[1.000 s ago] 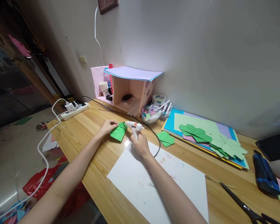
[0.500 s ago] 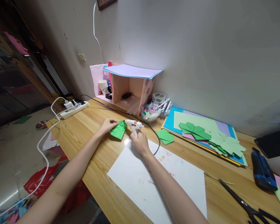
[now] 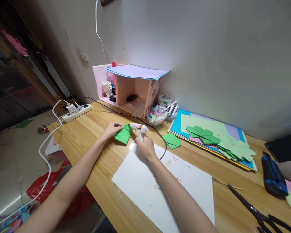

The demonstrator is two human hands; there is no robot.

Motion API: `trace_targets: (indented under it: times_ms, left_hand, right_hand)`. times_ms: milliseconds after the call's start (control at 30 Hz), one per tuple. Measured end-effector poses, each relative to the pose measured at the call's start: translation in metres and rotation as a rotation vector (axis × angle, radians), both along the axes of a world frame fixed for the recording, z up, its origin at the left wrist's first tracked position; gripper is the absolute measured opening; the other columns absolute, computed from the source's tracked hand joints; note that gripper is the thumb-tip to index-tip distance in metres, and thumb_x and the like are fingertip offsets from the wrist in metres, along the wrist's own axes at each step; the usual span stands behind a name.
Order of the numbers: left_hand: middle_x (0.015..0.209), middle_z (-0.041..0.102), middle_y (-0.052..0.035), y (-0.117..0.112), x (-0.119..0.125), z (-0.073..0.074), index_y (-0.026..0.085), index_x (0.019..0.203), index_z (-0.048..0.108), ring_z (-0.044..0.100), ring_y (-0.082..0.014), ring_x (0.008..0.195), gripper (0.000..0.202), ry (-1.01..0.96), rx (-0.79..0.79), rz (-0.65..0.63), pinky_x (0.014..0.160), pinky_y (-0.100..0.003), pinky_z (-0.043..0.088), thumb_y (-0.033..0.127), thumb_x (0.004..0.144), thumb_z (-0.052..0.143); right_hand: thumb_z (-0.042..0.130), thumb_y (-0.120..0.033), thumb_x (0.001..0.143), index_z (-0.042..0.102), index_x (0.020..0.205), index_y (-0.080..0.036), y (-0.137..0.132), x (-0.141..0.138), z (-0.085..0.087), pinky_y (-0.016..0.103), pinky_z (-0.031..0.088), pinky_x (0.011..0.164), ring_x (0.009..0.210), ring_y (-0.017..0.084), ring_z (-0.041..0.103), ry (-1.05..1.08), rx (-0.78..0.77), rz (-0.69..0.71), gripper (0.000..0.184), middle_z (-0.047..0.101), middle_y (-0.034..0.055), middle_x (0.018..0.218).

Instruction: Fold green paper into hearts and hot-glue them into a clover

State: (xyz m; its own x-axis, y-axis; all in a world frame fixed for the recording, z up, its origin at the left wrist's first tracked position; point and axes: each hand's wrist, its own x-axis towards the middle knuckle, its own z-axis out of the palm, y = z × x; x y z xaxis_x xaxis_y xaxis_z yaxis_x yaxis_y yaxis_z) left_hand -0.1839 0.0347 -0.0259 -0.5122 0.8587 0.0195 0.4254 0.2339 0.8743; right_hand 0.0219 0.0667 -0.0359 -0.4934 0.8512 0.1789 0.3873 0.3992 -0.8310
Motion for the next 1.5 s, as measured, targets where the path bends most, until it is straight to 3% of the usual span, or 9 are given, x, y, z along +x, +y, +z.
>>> trace_targets:
  times_ms: [933,1267,1500]
  left_hand:
    - [0.073,0.07,-0.0077,0.003,-0.009,-0.007,0.012,0.075,0.069,0.064,-0.0174,0.066,0.016,0.036,0.046,0.052,0.06,-0.024,0.048,0.024,0.063,0.065]
    - [0.073,0.07,-0.0075,0.0,-0.007,0.002,0.013,0.073,0.068,0.064,-0.0176,0.069,0.013,0.056,0.096,0.062,0.064,-0.026,0.049,0.022,0.064,0.064]
    - [0.073,0.069,-0.0064,-0.006,-0.001,0.017,0.012,0.077,0.068,0.062,-0.0151,0.065,0.016,0.036,0.179,0.074,0.054,-0.022,0.048,0.024,0.068,0.061]
  right_hand:
    - [0.042,-0.036,0.075,0.05,0.07,-0.018,0.001,0.0,0.001,0.027,0.035,0.058,0.061,0.018,0.051,-0.011,-0.012,-0.054,0.02,0.056,0.0017,0.064]
    - [0.042,-0.035,0.074,0.056,0.079,-0.015,0.003,-0.002,0.001,0.027,0.036,0.059,0.062,0.018,0.052,-0.026,-0.033,-0.061,0.025,0.059,0.0028,0.066]
    - [0.042,-0.036,0.075,0.056,0.076,-0.015,0.002,0.001,0.0,0.027,0.036,0.058,0.061,0.018,0.051,-0.032,-0.012,-0.075,0.025,0.058,0.0028,0.065]
